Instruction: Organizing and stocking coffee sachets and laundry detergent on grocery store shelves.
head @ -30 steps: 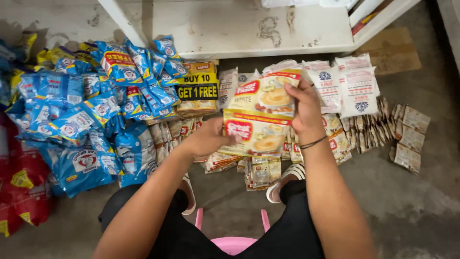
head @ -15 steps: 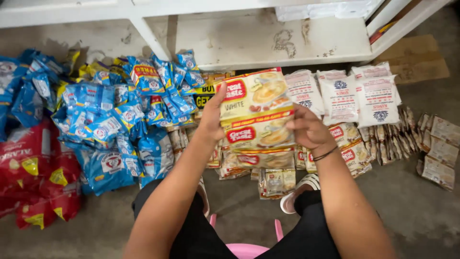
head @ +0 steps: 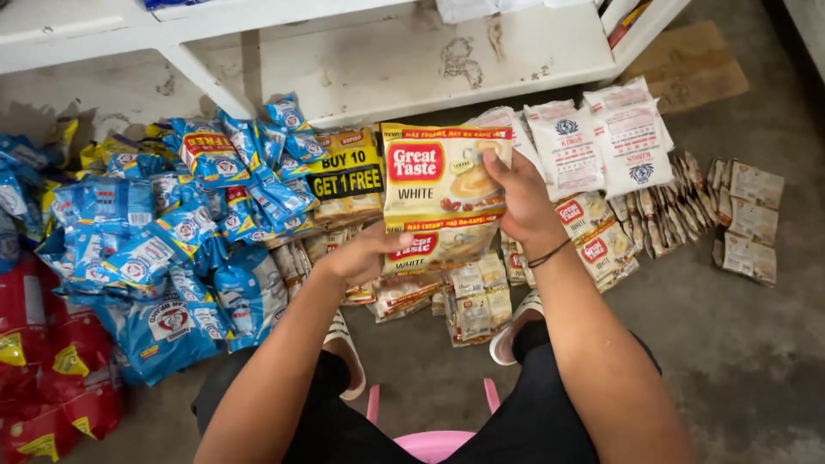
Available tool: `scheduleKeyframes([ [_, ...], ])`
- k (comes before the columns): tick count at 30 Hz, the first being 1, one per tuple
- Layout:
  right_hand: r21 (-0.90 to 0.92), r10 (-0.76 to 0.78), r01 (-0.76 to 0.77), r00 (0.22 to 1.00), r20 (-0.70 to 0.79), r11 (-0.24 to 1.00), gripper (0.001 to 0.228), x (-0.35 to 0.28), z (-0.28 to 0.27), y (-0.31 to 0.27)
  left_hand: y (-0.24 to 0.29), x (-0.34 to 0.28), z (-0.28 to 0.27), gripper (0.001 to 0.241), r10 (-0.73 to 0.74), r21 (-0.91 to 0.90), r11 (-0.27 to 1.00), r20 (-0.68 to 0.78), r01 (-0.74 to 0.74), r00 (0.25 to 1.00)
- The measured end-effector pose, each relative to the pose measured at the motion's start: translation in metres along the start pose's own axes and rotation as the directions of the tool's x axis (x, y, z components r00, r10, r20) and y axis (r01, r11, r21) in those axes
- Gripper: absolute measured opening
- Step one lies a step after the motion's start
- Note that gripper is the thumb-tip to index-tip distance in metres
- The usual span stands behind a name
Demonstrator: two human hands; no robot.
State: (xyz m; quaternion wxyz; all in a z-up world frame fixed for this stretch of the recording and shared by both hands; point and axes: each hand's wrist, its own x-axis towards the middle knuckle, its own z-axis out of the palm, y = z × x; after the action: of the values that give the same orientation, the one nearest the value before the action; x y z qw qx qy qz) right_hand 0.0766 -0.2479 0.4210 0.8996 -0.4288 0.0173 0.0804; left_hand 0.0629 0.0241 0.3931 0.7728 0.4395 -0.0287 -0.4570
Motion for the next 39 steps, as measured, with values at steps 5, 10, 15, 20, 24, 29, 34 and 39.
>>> scheduleKeyframes([
  [5,-0.178,-0.032,0.035,0.999,0.017,0.983,0.036,-0.003,0.008,0.009,0.011,0.014,0.002,0.052,0.197,0.056,0.98,-0.243,-0.189,0.95],
  [10,-0.48,-0.186,0.15,0.982,-0.028,0.864,0.036,0.003,-0.01,0.036,0.015,0.025,0.01,0.03,0.524,0.115,0.848,-0.327,-0.518,0.786],
  [15,-0.459,-0.303,0.246,0.951,-0.054,0.854,0.028,-0.005,0.023,0.011,0.023,0.019,0.019,0.031,0.534,0.179,0.844,-0.347,-0.505,0.771],
  [20,-0.483,-0.279,0.198,0.955,-0.102,0.853,0.022,-0.005,0.022,0.02,0.027,0.007,0.03,0.034,0.631,0.438,0.758,-0.306,-0.483,0.713],
  [24,-0.075,-0.194,0.185,0.97,-0.145,0.98,0.014,0.005,0.023,0.015,0.04,-0.001,0.057,0.034,0.758,0.672,0.56,-0.178,-0.485,0.628],
  [29,-0.011,-0.161,0.161,0.978,-0.133,0.987,0.014,0.015,0.003,0.027,0.041,-0.005,0.064,0.031,0.788,0.755,0.421,-0.03,-0.503,0.615],
  [34,-0.279,-0.176,0.172,0.984,0.01,0.945,0.028,0.0,0.018,0.003,0.043,-0.001,0.04,0.028,0.761,0.717,0.539,-0.191,-0.441,0.62],
  [39,-0.76,-0.024,0.177,0.978,0.208,0.626,0.038,-0.005,0.028,-0.005,0.071,-0.002,0.023,0.021,0.574,-0.105,0.726,-0.452,-0.68,0.683],
])
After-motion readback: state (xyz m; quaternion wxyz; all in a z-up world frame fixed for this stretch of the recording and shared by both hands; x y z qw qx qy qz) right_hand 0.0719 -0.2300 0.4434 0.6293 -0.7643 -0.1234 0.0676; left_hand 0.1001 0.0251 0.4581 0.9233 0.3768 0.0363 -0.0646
